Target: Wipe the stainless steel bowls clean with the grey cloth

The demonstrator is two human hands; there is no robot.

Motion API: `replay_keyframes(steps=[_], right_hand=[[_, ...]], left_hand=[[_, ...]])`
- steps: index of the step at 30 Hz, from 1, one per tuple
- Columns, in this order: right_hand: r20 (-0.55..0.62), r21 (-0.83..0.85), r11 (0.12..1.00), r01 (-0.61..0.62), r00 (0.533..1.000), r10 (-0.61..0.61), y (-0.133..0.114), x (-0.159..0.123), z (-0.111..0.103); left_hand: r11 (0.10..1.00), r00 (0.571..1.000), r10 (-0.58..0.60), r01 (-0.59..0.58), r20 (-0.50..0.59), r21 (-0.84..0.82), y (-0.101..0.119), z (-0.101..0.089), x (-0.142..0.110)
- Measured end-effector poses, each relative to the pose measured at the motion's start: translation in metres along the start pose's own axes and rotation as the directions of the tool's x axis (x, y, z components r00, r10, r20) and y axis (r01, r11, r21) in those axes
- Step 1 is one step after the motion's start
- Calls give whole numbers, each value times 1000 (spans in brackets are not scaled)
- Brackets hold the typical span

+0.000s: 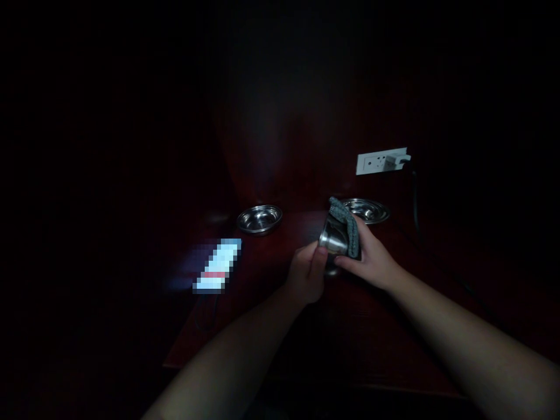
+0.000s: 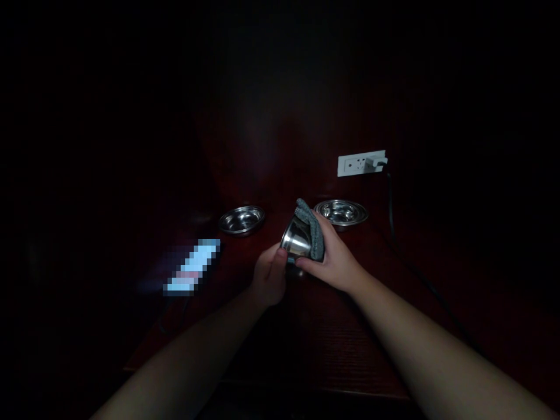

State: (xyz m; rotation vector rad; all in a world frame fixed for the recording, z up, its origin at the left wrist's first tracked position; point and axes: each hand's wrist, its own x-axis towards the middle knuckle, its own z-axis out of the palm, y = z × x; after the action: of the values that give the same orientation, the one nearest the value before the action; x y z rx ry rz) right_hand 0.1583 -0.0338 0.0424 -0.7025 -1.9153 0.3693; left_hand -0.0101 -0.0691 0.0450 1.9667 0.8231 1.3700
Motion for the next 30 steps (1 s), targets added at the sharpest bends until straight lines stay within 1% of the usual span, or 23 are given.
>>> replay_keyframes(steps=[9,12,16,18,23,30], right_hand=[[60,-161,981,105,994,-96,-15,4,-6],[83,-208,970,124,991,-109,-21,5,-6],[96,-244,958,150,987,-130,-29,4,-4],[102,-266,949,167,984,-144,-32,4,-3],[115,-287,939,190,980,-163,-34,3,-1],[129,-295,931,214,975,-184,-36,3,0]], left_hand=[[998,997,-49,47,-56,-40,4,4,1],[997,995,-61,57,-80,-58,5,4,1],[991,989,-107,98,-104,-89,5,5,1],[989,986,-112,99,-120,-112,5,6,1],[982,977,-142,119,-158,-149,1,8,0],[985,975,-131,108,-177,-135,-2,8,0]])
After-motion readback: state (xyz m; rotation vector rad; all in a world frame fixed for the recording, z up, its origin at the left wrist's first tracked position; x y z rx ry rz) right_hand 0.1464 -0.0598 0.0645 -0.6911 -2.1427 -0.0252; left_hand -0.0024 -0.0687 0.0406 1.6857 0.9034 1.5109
